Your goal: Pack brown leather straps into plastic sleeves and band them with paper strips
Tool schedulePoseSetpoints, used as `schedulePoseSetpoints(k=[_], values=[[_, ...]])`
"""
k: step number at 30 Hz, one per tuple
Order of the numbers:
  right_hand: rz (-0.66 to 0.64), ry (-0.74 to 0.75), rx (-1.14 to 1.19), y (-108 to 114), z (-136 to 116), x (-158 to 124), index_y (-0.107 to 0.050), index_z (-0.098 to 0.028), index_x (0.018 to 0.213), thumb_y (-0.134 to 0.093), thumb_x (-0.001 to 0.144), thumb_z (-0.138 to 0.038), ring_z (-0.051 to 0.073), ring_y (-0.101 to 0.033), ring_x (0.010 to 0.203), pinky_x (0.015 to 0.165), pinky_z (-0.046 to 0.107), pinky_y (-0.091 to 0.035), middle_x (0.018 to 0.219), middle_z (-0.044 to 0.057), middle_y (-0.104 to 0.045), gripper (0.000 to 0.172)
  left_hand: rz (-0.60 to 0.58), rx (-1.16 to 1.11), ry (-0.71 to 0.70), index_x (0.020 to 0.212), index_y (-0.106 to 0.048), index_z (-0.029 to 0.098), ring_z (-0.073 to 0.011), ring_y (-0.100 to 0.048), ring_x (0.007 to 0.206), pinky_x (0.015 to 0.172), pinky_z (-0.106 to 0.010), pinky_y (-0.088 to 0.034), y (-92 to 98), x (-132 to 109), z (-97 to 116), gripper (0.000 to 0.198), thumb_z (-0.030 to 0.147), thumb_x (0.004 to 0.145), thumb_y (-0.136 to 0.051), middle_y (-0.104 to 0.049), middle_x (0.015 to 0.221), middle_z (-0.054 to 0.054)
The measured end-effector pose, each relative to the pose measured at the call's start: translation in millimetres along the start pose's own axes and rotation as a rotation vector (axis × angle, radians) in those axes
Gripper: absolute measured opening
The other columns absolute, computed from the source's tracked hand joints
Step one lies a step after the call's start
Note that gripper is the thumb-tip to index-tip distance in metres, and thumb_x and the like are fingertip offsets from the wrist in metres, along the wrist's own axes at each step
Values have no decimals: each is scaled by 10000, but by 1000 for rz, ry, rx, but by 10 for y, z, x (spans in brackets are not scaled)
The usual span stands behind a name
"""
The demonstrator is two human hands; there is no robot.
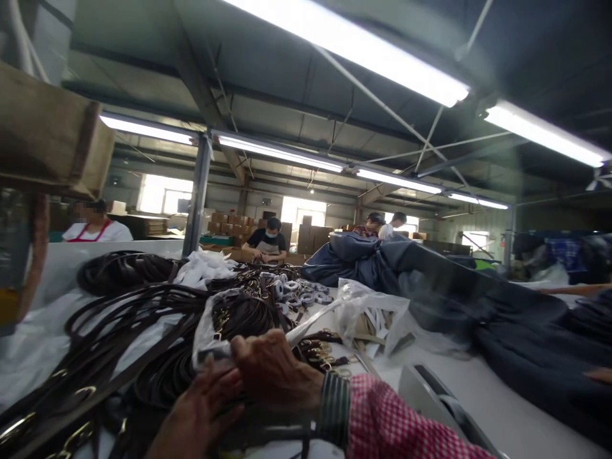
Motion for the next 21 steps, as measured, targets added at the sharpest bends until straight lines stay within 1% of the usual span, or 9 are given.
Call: schedulePoseSetpoints(k=[3, 5, 8, 10, 12, 14, 17, 19, 21], values=[[-7, 200, 62, 69, -579, -374, -521, -159, 1073, -574, 945, -255, 203, -672, 660, 580, 321, -428, 881, 52, -714, 169, 130, -283, 89, 1078, -673, 139, -242, -756, 862, 725, -326, -644, 67, -154, 217, 156, 136, 929, -627, -763, 955, -118], [-130, 143, 104, 37, -631, -553, -528, -183, 1077, -622, 911, -283, 197, -672, 639, 559, 315, -396, 861, 14, -724, 215, 192, -392, 75, 924, -659, 136, -144, -693, 621, 623, -247, -619, 127, -362, 386, 173, 55, 974, -514, -700, 731, -38], [-299, -53, 82, 19, -252, -754, -578, -225, 990, -621, 900, -198, 207, -709, 842, 691, 300, -412, 912, 2, -747, 103, 146, -572, 68, 692, -544, 154, -68, -429, 345, 395, -181, -465, 255, -713, 643, 349, 73, 1018, -450, -425, 483, 70], [-289, -142, 46, 70, 140, -859, -600, -205, 954, -547, 926, -111, 232, -684, 999, 796, 316, -409, 986, 50, -750, 112, 97, -619, 67, 642, -496, 159, -60, -332, 299, 324, -178, -349, 393, -928, 779, 395, 108, 1031, -450, -327, 453, 86], [-267, -259, 3, 134, 519, -951, -613, -171, 978, -486, 933, -59, 251, -666, 1036, 819, 325, -402, 1069, 122, -737, 175, 112, -635, 77, 641, -502, 158, -63, -324, 293, 317, -183, -306, 562, -1117, 832, 402, 165, 1041, -468, -306, 445, 86], [-247, -347, -25, 202, 782, -1015, -612, -151, 977, -424, 940, -20, 246, -668, 1010, 802, 316, -397, 1053, 152, -732, 232, 155, -625, 112, 672, -549, 147, -52, -307, 298, 334, -175, -295, 709, -1277, 782, 363, 217, 1029, -535, -289, 444, 97], [-200, -392, -34, 346, 923, -1054, -603, -159, 980, -399, 960, -34, 215, -676, 947, 785, 294, -393, 1031, 131, -727, 240, 193, -572, 147, 750, -629, 115, -22, -253, 321, 349, -156, -268, 831, -1443, 567, 257, 273, 880, -785, -253, 459, 130], [-162, -398, -34, 489, 919, -1090, -596, -172, 997, -381, 960, -39, 203, -681, 889, 769, 294, -389, 984, 107, -724, 255, 187, -532, 131, 790, -662, 96, -12, -233, 341, 343, -152, -258, 869, -1494, 408, 351, 293, 703, -939, -246, 467, 145], [-139, -402, -40, 643, 892, -1193, -592, -182, 1019, -368, 948, -43, 213, -685, 825, 737, 310, -382, 882, 93, -713, 273, 178, -466, 102, 824, -682, 91, -30, -298, 358, 347, -169, -314, 921, -1517, 296, 459, 326, 590, -1000, -329, 469, 128]])
Point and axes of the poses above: each hand's wrist, its own x-axis towards the middle knuckle, its own y-axis out of the back of the hand, z = x × y, the point moved 3 cm from there along x, towards the middle knuckle
